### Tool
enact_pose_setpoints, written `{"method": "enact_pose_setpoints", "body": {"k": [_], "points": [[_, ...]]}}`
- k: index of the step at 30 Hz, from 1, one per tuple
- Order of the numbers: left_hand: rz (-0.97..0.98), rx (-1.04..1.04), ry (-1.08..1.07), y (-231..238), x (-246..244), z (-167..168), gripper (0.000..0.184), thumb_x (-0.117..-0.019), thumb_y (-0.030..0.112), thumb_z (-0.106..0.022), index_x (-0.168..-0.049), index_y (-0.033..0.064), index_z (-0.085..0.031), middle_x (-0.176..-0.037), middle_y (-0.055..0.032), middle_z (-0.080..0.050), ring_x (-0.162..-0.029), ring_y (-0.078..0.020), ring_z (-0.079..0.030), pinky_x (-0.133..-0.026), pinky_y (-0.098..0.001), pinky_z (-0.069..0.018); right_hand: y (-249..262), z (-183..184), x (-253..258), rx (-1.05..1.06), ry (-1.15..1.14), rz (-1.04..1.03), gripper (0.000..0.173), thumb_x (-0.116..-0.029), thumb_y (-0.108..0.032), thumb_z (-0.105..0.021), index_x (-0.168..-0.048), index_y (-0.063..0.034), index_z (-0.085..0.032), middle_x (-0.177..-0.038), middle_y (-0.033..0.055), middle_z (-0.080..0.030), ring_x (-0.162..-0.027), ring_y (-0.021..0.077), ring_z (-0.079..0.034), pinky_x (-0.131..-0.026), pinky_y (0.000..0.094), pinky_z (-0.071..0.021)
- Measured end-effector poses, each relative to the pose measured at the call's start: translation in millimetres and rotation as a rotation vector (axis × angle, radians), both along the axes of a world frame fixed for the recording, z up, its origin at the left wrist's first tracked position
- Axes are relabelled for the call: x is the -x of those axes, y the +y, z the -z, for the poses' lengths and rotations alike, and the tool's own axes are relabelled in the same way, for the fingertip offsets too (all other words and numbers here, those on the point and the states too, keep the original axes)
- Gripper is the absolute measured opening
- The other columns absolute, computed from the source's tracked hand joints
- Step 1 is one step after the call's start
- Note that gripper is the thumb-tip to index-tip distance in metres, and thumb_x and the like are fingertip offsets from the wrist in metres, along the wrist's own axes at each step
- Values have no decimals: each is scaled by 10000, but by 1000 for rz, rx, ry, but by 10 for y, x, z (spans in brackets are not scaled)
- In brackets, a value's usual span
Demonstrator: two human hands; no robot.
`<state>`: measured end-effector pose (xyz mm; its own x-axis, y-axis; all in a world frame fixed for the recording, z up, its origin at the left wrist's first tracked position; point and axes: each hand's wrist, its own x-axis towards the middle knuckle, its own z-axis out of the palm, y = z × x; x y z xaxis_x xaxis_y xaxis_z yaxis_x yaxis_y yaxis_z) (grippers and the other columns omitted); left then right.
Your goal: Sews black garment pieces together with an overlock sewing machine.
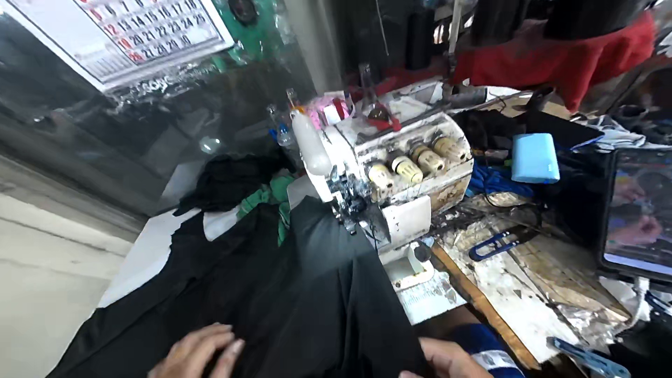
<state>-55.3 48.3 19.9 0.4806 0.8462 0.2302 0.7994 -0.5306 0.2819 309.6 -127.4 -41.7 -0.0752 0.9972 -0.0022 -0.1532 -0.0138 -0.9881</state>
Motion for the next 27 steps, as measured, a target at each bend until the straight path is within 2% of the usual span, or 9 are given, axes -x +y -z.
{"method": "enact_pose_setpoints", "body": {"k": [2,4,6,10,12,15,18,21,27], "points": [[-41,-72,-40,-8,91,-291,332,-1046,294,-589,-1090,-18,-694,-1029,-193,-714,-964,-289,-697,-881,-521,-562,-55,-118,-50,-42,52,-44,202,-1034,-97,-605,-1207,-5,-657,-1078,93,-737,-980,194,-722,-890,409,-618],[-82,-178,-81,99,90,-601,370,-1066,252,-544,-1125,-103,-631,-1008,-252,-675,-911,-283,-675,-849,-468,-561,-91,-245,-77,-86,124,-56,213,-1033,-63,-590,-1225,11,-643,-1082,105,-738,-977,192,-726,-890,394,-618],[-156,-291,-104,324,37,-730,424,-1073,282,-522,-1164,-124,-604,-1005,-305,-661,-896,-360,-668,-825,-533,-545,-125,-179,-48,-103,108,-22,216,-1012,-76,-635,-1212,1,-658,-1063,102,-747,-956,197,-736,-873,392,-630],[-109,-253,14,348,-328,-603,416,-1069,332,-509,-1313,15,-621,-1259,-279,-623,-1172,-502,-597,-955,-724,-450,-324,205,129,-13,66,-37,205,-985,-115,-695,-1168,-24,-704,-1061,92,-760,-967,208,-743,-895,418,-631],[30,-226,-25,-69,-638,-481,371,-1052,300,-526,-1269,35,-666,-1226,-216,-651,-1160,-414,-616,-963,-634,-489,-432,307,173,19,83,-19,199,-1011,-137,-663,-1167,-20,-703,-1066,99,-756,-978,216,-738,-908,421,-624],[319,7,-240,-884,-875,-21,199,-1000,274,-650,-1075,127,-760,-1006,-26,-743,-949,-143,-710,-838,-367,-613,-531,374,116,77,84,17,220,-1037,-162,-625,-1195,-23,-691,-1092,100,-750,-1000,223,-733,-926,418,-617],[441,275,-440,-1660,-1155,551,194,-872,267,-837,-956,126,-732,-940,-18,-722,-934,-145,-695,-842,-355,-606,-609,365,28,113,102,-25,219,-1032,-153,-630,-1195,-18,-688,-1095,107,-742,-1005,224,-725,-933,415,-609],[372,292,-467,-2061,-1365,973,249,-861,280,-842,-977,109,-703,-965,-45,-670,-940,-147,-665,-833,-312,-595,-741,357,-35,137,160,-101,224,-1021,-83,-616,-1225,-5,-664,-1123,132,-726,-1031,243,-712,-945,435,-596],[372,269,-471,-2087,-1361,919,92,-948,170,-737,-1020,122,-769,-1046,-21,-726,-1031,-122,-688,-897,-290,-600,-962,361,-258,79,18,-116,200,-1024,-44,-578,-1185,-14,-694,-1092,102,-734,-1012,198,-709,-915,390,-599]]}}
